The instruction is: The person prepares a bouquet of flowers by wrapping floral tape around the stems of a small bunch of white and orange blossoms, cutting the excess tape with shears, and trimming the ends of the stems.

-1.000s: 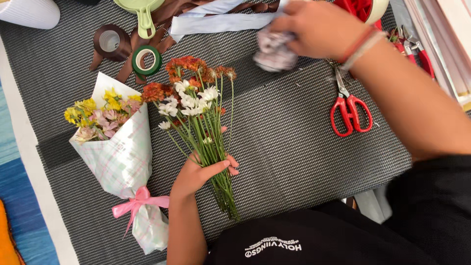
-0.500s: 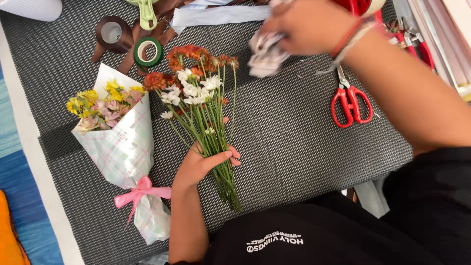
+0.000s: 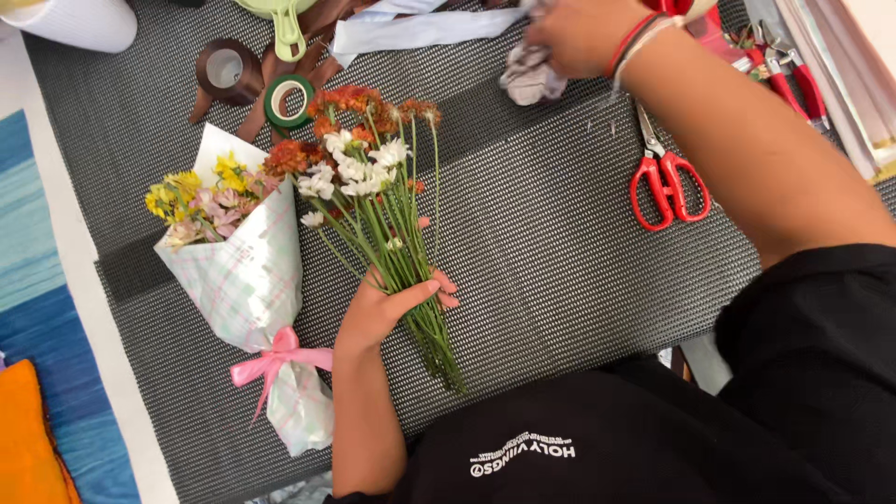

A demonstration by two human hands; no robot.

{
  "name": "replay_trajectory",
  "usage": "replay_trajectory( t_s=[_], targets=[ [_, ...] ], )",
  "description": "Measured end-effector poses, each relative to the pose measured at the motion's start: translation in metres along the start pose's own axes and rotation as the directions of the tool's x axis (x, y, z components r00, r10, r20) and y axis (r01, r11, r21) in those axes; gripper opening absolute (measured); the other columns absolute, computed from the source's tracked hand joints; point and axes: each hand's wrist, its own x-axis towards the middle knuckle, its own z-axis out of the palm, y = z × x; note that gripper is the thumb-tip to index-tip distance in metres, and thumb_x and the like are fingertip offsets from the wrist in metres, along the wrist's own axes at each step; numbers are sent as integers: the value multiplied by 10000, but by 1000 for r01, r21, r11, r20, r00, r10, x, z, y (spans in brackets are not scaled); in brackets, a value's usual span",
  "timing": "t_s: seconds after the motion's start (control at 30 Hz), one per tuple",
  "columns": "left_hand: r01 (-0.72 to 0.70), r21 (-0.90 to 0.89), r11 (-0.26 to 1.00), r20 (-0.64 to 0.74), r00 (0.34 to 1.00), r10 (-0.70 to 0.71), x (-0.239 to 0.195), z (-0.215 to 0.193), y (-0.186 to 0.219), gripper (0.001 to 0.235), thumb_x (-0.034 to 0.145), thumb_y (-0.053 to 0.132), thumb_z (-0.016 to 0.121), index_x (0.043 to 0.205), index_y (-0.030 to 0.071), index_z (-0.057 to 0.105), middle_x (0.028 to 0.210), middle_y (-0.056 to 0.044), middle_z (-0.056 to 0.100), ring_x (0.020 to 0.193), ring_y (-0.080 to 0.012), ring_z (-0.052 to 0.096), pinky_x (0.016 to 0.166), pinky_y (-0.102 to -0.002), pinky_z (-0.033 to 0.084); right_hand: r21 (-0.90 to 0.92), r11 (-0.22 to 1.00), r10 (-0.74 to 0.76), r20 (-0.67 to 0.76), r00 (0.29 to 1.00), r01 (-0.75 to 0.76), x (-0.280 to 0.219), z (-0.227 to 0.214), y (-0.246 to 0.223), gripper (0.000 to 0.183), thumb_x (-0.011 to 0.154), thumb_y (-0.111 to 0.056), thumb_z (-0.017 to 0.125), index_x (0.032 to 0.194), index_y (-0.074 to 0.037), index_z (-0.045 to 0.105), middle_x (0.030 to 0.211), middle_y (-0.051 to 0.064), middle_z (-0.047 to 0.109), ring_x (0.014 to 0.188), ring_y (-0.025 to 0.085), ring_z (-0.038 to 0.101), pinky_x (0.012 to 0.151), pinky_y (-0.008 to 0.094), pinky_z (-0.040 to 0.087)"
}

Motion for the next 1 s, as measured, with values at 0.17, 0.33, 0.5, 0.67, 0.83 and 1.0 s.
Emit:
replay_trajectory(
  t_s=[0.17, 0.33, 0.5, 0.67, 0.83, 1.0],
  targets=[
    [-14, 15, 1000, 1, 1000, 14, -3, -4, -3, 765, 968, 83, 627, 1620, 35, 230, 949, -151, 767, 810, -288, 784, 852, -438, 636, 161, 906, 385, 71, 920, -392, -47, 61, 55, 482, 811, -125, 584, 1288, -116, 651, 1150, 170, 717, 897, 380, 676, 805, 483, 498],
    [-12, 4, 1000, 43, 999, 12, 3, -1, 1, 733, 980, 91, 625, 1608, 48, 250, 968, -119, 758, 844, -269, 784, 926, -414, 614, -113, 989, -81, 105, 991, 93, -100, -2, -43, 539, 855, -303, 672, 1381, -359, 570, 1255, -13, 599, 964, 269, 715, 531, 502, 653],
    [-35, -37, 999, 58, 998, 37, 0, 4, 1, 776, 974, 57, 635, 1620, 36, 204, 959, -144, 751, 841, -299, 769, 870, -472, 653, -439, 892, 143, 45, 989, -109, -91, -8, -28, 268, 954, -443, 530, 1132, -328, 693, 978, -3, 744, 881, 231, 772, 601, 377, 627],
    [-37, -47, 998, 54, 998, 39, 1, 5, -2, 769, 971, 42, 636, 1615, 13, 216, 965, -153, 753, 842, -304, 771, 838, -400, 634, -268, 961, -187, -447, 875, 68, -33, 4, -50, 397, 847, -384, 753, 1229, -282, 710, 1046, 15, 643, 834, 265, 704, 482, 426, 552],
    [-63, -32, 997, 45, 997, 65, -3, 4, 0, 719, 982, 44, 625, 1597, 33, 254, 952, -136, 750, 845, -308, 774, 842, -447, 646, -556, 826, 64, -67, 996, -91, -10, 40, -8, 266, 954, -215, 596, 765, -287, 769, 736, -94, 736, 693, 175, 756, 398, 344, 516],
    [-40, -60, 997, 56, 997, 43, -3, 4, 0, 751, 969, 45, 631, 1608, 16, 236, 968, -142, 755, 841, -292, 775, 885, -416, 638, -505, -800, -256, 775, 578, 322, 55, 83, 64, 393, 1057, -246, 488, 1251, 86, 565, 1291, 218, 601, 1191, 370, 610, 976, 485, 385]
  ],
)
